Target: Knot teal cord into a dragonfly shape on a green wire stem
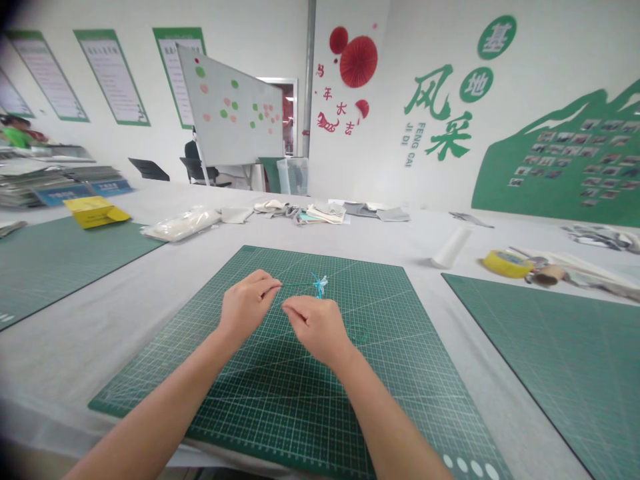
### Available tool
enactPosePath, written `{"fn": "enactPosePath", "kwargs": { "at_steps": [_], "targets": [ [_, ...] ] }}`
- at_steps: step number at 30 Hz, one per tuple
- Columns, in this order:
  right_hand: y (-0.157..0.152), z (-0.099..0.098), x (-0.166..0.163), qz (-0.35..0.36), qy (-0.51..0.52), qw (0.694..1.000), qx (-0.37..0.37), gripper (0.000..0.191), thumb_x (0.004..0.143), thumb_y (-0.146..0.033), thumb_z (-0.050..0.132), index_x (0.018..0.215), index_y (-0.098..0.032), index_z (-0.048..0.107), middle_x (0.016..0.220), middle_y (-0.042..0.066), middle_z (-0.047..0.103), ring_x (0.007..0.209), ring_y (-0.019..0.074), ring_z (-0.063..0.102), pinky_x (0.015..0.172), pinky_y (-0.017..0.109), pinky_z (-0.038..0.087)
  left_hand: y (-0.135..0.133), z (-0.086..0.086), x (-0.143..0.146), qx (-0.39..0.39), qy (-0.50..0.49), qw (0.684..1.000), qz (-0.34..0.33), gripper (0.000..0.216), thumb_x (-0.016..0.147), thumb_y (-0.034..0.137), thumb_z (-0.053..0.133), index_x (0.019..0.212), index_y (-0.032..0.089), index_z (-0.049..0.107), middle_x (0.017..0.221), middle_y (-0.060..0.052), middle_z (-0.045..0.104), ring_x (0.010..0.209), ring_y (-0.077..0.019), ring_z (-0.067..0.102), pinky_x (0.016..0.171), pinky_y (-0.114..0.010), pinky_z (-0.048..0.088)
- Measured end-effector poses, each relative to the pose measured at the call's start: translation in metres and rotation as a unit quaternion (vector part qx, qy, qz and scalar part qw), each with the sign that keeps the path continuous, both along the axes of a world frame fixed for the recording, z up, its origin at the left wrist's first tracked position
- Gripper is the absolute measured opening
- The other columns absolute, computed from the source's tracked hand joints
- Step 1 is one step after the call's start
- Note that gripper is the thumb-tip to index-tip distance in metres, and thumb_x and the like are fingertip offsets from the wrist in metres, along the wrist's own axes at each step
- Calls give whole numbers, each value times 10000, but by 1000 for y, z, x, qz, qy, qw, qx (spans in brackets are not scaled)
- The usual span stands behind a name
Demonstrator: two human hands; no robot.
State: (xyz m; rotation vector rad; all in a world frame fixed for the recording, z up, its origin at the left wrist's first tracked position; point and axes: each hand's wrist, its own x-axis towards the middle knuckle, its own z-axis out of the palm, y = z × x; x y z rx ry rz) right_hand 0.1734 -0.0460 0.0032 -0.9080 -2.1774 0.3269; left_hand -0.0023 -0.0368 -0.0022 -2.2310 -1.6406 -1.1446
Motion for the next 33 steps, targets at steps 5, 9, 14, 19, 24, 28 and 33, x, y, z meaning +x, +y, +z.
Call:
{"fn": "enactPosePath", "kwargs": {
  "at_steps": [5, 9, 14, 19, 24, 28, 33],
  "targets": [
    [3, 2, 6, -35, 49, 997, 43, 213, 907, -252, 472, 902, -241, 685, 846, -2, 721, 775, 141, 660, 718, 247, 469, 1, 1, 1, 10, 72, 996, -56, 215, 899, 214, 480, 874, 218, 694, 856, -5, 656, 786, -136, 596, 705, -260, 413],
    [9, 4, 16, -72, 86, 992, 54, 187, 894, -259, 503, 901, -240, 689, 892, 0, 727, 824, 147, 666, 753, 254, 483, 1, 4, 1, 8, 119, 988, -99, 229, 905, 202, 469, 844, 214, 689, 834, -8, 651, 773, -139, 583, 706, -270, 404],
    [21, 2, 27, -109, 99, 989, 29, 166, 872, -288, 542, 860, -241, 701, 857, -11, 725, 789, 146, 656, 734, 253, 467, 0, 9, -1, -7, 152, 978, -143, 222, 895, 182, 480, 832, 211, 691, 815, -14, 648, 778, -149, 571, 703, -281, 398],
    [30, 1, 33, -123, 114, 985, -42, 185, 836, -336, 576, 794, -216, 711, 670, -20, 662, 590, 119, 557, 585, 242, 397, -3, 12, -1, -69, 105, 967, -220, 221, 893, 191, 490, 842, 208, 704, 844, -14, 657, 820, -150, 579, 717, -270, 413],
    [39, -1, 39, -74, 179, 964, -180, 223, 748, -397, 650, 737, -179, 698, 499, -47, 475, 471, 87, 352, 476, 241, 269, -9, 20, 1, -166, -52, 937, -304, 160, 857, 197, 559, 838, 200, 718, 854, -16, 651, 794, -125, 596, 726, -242, 439],
    [48, -9, 38, -35, 254, 924, -285, 250, 674, -411, 690, 719, -166, 669, 535, -38, 504, 489, 87, 376, 483, 238, 288, -10, 25, 1, -194, -169, 908, -331, 110, 819, 204, 612, 806, 190, 720, 826, -27, 640, 782, -133, 591, 712, -244, 445],
    [50, -24, 27, -38, 203, 937, -280, 225, 667, -390, 681, 702, -168, 673, 623, -4, 568, 583, 122, 465, 552, 255, 347, -3, 21, -1, -170, -261, 915, -256, 90, 793, 238, 635, 771, 177, 698, 775, -23, 611, 696, -126, 535, 629, -248, 399]
  ]
}}
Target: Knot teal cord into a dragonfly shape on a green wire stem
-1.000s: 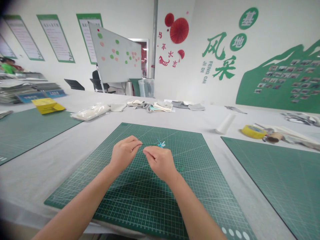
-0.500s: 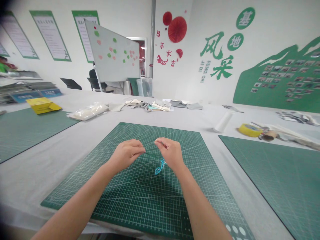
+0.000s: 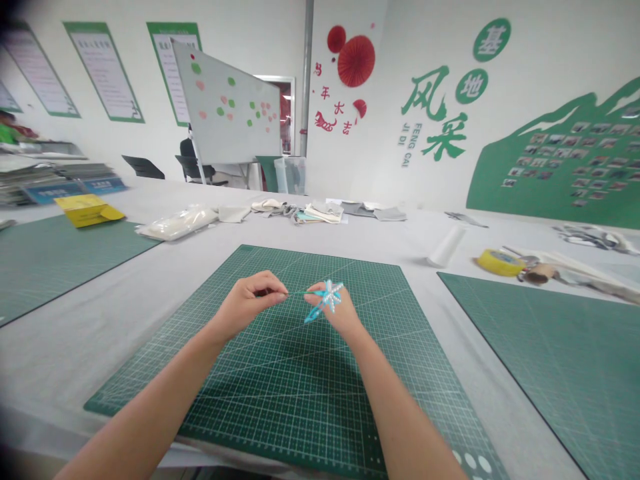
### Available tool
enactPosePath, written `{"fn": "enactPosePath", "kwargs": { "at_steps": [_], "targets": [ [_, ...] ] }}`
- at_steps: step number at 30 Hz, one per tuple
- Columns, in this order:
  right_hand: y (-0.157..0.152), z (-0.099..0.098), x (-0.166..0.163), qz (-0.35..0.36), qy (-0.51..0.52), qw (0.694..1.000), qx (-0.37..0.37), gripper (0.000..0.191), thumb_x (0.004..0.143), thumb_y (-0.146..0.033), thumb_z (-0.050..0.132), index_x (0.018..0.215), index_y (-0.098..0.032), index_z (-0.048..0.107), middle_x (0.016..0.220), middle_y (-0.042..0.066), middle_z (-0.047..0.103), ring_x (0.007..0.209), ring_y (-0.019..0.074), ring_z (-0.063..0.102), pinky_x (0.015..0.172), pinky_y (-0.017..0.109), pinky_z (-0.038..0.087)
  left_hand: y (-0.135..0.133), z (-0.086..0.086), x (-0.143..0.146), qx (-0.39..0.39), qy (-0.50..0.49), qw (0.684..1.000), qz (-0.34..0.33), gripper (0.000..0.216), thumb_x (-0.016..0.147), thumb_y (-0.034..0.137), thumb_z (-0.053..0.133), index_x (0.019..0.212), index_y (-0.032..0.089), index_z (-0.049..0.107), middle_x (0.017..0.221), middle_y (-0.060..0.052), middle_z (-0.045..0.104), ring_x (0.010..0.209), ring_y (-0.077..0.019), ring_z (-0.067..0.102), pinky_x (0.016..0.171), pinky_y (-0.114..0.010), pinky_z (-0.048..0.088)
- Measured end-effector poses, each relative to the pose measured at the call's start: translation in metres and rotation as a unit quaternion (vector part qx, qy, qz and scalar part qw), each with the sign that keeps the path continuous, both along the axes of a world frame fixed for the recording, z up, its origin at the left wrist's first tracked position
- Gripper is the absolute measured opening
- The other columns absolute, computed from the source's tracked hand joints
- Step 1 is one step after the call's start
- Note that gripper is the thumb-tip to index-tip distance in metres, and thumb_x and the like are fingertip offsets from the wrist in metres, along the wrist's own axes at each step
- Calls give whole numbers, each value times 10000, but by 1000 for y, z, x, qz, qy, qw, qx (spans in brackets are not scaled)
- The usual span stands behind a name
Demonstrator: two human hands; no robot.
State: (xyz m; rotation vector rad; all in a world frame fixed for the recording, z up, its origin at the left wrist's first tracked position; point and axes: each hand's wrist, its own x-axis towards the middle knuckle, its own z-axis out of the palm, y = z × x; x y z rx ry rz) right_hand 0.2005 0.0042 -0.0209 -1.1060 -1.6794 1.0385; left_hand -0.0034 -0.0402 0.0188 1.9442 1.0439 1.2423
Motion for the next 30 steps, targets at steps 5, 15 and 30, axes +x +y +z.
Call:
{"fn": "enactPosePath", "kwargs": {
  "at_steps": [5, 15, 30],
  "targets": [
    [-4, -6, -7, 49, -54, 997, 2, 214, 724, -377, 625, 695, -167, 657, 520, -50, 438, 503, 90, 341, 516, 241, 272, 7, -6, -3, -19, -53, 996, 71, 151, 777, 237, 637, 901, 200, 714, 734, -9, 588, 684, -129, 504, 645, -258, 390],
    [-16, -2, -14, -25, -200, 957, 207, 210, 765, -310, 625, 946, -238, 701, 891, 44, 630, 846, 197, 555, 811, 354, 429, 8, -11, 3, -109, -117, 986, 43, 130, 738, 235, 659, 836, 182, 726, 799, -27, 618, 765, -137, 532, 717, -265, 409],
    [-39, -3, -45, -23, 80, 996, 43, 197, 841, -374, 545, 901, -189, 574, 546, -69, 407, 469, 87, 344, 462, 225, 289, 5, -10, 10, -191, -175, 964, 52, 203, 675, 267, 704, 833, 140, 716, 713, -28, 663, 593, -100, 510, 538, -228, 394]
  ]
}}
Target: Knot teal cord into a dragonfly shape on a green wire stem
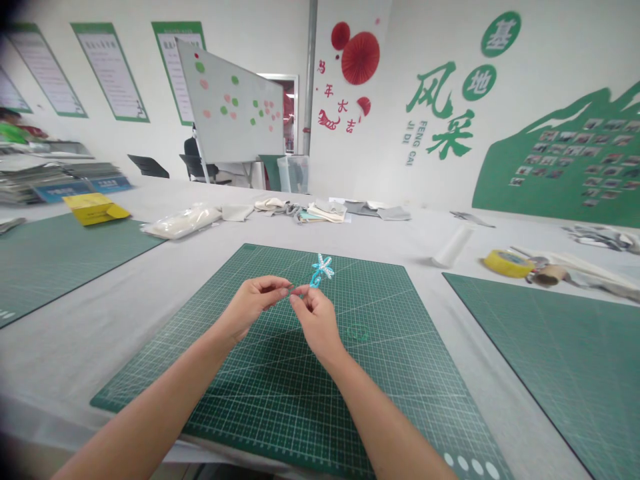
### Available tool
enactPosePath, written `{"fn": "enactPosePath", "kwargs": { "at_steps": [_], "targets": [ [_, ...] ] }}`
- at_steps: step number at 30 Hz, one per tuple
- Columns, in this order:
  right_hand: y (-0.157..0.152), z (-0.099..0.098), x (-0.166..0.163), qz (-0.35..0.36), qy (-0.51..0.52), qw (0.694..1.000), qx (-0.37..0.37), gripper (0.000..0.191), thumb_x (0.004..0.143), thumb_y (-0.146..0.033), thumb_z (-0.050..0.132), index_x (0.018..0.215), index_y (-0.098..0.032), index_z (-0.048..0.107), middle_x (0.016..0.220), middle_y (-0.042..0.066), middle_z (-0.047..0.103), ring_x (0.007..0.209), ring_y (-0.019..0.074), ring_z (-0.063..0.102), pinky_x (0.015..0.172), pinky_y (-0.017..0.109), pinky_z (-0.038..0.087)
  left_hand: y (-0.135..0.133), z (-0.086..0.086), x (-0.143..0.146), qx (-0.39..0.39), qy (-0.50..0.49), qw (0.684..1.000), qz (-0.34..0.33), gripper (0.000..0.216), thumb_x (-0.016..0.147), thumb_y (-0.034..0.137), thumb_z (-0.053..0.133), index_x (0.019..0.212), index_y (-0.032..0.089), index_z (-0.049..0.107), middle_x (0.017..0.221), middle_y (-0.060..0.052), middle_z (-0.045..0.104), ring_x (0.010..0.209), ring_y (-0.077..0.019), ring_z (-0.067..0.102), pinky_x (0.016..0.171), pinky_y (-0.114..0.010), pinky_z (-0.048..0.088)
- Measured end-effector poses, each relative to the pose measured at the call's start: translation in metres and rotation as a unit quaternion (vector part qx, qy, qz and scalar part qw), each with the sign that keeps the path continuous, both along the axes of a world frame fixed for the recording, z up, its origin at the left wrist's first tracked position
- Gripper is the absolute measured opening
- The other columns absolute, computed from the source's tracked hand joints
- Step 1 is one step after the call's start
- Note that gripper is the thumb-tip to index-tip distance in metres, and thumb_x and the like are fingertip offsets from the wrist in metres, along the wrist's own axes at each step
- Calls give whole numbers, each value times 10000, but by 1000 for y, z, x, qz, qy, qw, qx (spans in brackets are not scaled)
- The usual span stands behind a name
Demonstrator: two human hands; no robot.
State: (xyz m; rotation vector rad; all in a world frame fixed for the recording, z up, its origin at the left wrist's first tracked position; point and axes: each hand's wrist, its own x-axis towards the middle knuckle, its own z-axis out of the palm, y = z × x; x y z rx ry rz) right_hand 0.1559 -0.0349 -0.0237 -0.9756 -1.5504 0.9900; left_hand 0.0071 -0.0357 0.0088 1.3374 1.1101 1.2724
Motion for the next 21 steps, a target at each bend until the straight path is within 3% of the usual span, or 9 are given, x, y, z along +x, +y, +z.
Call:
{"fn": "enactPosePath", "kwargs": {
  "at_steps": [4, 9, 12, 17, 19, 21],
  "targets": [
    [-6, 6, 4, -49, -123, 986, 97, 207, 902, -340, 458, 842, -200, 598, 602, -38, 495, 516, 99, 404, 519, 238, 308, -1, 1, 1, -9, 13, 1000, 12, 198, 681, 263, 695, 839, 145, 718, 704, -24, 668, 592, -105, 518, 549, -238, 405],
    [-10, 9, 6, -58, -268, 941, 198, 256, 936, -259, 391, 884, -215, 637, 765, 3, 652, 665, 125, 571, 629, 235, 374, 2, -4, 1, 20, 56, 998, 27, 159, 709, 225, 662, 838, 149, 715, 764, -42, 691, 699, -145, 588, 646, -274, 460],
    [-11, 7, 6, -85, -348, 898, 257, 262, 930, -212, 389, 886, -217, 647, 760, 18, 669, 680, 134, 597, 603, 236, 359, 5, -8, -1, 74, 131, 987, 57, 111, 732, 194, 635, 804, 163, 714, 792, -42, 692, 765, -164, 610, 721, -301, 469],
    [-16, 9, 4, -156, -467, 785, 375, 256, 882, -131, 418, 762, -195, 635, 590, 7, 591, 512, 120, 512, 494, 281, 230, 0, -11, -1, 170, 319, 925, 115, 136, 801, 194, 579, 811, 210, 713, 777, -11, 642, 742, -149, 585, 692, -284, 442],
    [-19, 11, 3, -173, -482, 757, 405, 250, 869, -110, 420, 754, -187, 628, 583, 9, 580, 506, 117, 497, 497, 293, 220, -4, -11, 0, 204, 376, 895, 125, 178, 848, 220, 533, 851, 226, 711, 820, -10, 631, 755, -142, 579, 678, -270, 432],
    [-21, 14, 3, -186, -485, 747, 415, 245, 867, -104, 423, 756, -184, 626, 587, 11, 580, 511, 116, 495, 508, 294, 232, -6, -11, 1, 231, 421, 868, 127, 217, 882, 237, 491, 880, 230, 708, 850, -14, 624, 770, -139, 573, 670, -261, 423]
  ]
}}
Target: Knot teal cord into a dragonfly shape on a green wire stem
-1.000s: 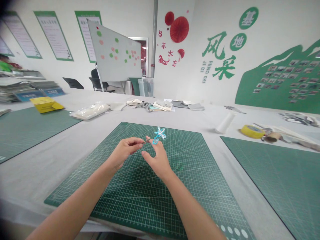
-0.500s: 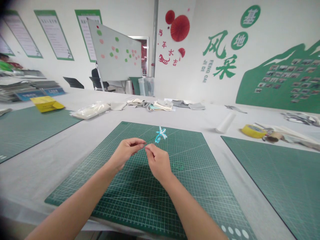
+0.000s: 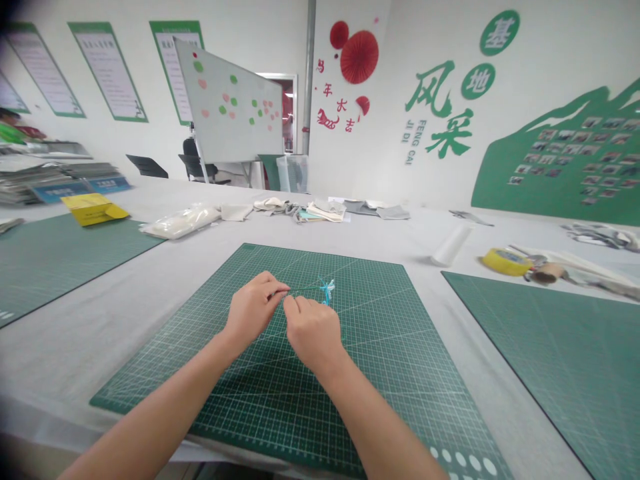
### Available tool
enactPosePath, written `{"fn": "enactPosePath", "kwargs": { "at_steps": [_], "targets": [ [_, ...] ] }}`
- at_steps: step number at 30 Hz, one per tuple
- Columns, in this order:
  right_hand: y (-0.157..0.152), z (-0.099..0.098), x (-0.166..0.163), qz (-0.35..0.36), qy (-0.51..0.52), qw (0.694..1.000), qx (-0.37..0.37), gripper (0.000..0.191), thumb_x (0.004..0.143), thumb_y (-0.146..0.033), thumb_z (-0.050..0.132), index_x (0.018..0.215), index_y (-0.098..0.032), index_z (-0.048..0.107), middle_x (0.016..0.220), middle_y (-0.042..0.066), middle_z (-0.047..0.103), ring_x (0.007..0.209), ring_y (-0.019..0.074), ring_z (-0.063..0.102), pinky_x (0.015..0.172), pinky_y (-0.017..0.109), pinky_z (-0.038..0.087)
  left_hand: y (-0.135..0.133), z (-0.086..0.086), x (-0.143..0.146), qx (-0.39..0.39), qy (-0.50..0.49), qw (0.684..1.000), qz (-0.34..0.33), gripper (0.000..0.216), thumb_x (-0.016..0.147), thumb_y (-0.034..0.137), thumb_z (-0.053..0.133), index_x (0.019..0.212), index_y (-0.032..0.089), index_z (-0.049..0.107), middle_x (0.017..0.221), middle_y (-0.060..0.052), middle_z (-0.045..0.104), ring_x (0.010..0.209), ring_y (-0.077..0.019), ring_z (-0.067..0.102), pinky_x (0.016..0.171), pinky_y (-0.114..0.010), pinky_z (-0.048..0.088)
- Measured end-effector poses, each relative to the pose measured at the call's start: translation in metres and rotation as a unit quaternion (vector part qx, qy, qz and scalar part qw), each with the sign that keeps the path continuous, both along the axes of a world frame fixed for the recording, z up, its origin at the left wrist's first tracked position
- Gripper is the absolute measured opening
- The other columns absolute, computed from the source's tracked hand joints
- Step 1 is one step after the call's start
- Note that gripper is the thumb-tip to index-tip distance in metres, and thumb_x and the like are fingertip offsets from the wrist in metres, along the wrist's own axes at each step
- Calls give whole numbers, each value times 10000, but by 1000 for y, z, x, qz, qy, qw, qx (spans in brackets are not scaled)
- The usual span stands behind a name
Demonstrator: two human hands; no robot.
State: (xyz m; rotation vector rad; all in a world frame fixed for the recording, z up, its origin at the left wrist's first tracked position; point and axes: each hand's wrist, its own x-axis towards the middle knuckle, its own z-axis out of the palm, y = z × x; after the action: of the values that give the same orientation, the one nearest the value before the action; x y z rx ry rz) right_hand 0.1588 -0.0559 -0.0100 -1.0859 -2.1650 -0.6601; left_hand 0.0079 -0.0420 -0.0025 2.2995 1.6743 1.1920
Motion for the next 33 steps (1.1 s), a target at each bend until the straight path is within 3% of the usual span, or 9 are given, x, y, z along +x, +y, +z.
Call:
{"fn": "enactPosePath", "kwargs": {
  "at_steps": [7, 17, 21, 24, 27, 30, 33],
  "targets": [
    [8, 9, 14, -29, 80, 996, -9, 257, 915, -182, 429, 851, -206, 677, 635, 19, 649, 569, 117, 563, 536, 262, 298, 3, 1, -5, 61, 118, 991, -12, 237, 892, 186, 477, 903, 217, 711, 824, -34, 621, 777, -162, 542, 716, -300, 388],
    [25, 16, 39, 22, 223, 970, -94, 235, 916, -304, 474, 933, -229, 697, 877, 26, 728, 751, 152, 657, 694, 256, 443, 6, 8, -12, 85, 179, 980, 8, 245, 872, 148, 484, 892, 224, 716, 835, -42, 648, 765, -174, 538, 682, -320, 358],
    [27, 19, 43, 47, 261, 957, -118, 233, 905, -319, 490, 918, -234, 706, 885, 26, 730, 783, 167, 659, 729, 276, 460, 6, 9, -13, 67, 182, 979, -63, 251, 872, 141, 483, 870, 229, 718, 837, -36, 653, 789, -178, 543, 704, -324, 365],
    [31, 23, 48, 62, 313, 934, -163, 234, 884, -352, 514, 879, -228, 712, 854, 22, 723, 742, 164, 642, 698, 277, 459, 5, 13, -12, 27, 137, 977, -161, 232, 879, 172, 499, 865, 229, 723, 839, -30, 656, 808, -172, 555, 744, -319, 390],
    [38, 25, 55, 67, 355, 903, -232, 251, 832, -409, 564, 817, -214, 720, 645, -1, 653, 542, 131, 532, 550, 261, 403, 0, 17, -10, -26, 50, 971, -234, 199, 869, 204, 533, 854, 222, 731, 833, -30, 655, 830, -164, 571, 762, -297, 421],
    [45, 22, 61, 83, 394, 866, -296, 271, 777, -440, 612, 775, -191, 718, 498, -30, 510, 467, 106, 399, 483, 251, 319, -4, 22, -9, -82, -39, 958, -272, 176, 854, 210, 559, 840, 218, 734, 831, -32, 646, 821, -153, 587, 750, -276, 448],
    [53, 14, 61, 113, 433, 828, -337, 282, 746, -445, 638, 763, -173, 709, 519, -28, 510, 498, 104, 396, 495, 250, 309, -7, 24, -8, -113, -113, 946, -283, 145, 833, 224, 590, 830, 208, 733, 829, -39, 636, 786, -149, 594, 719, -271, 464]
  ]
}}
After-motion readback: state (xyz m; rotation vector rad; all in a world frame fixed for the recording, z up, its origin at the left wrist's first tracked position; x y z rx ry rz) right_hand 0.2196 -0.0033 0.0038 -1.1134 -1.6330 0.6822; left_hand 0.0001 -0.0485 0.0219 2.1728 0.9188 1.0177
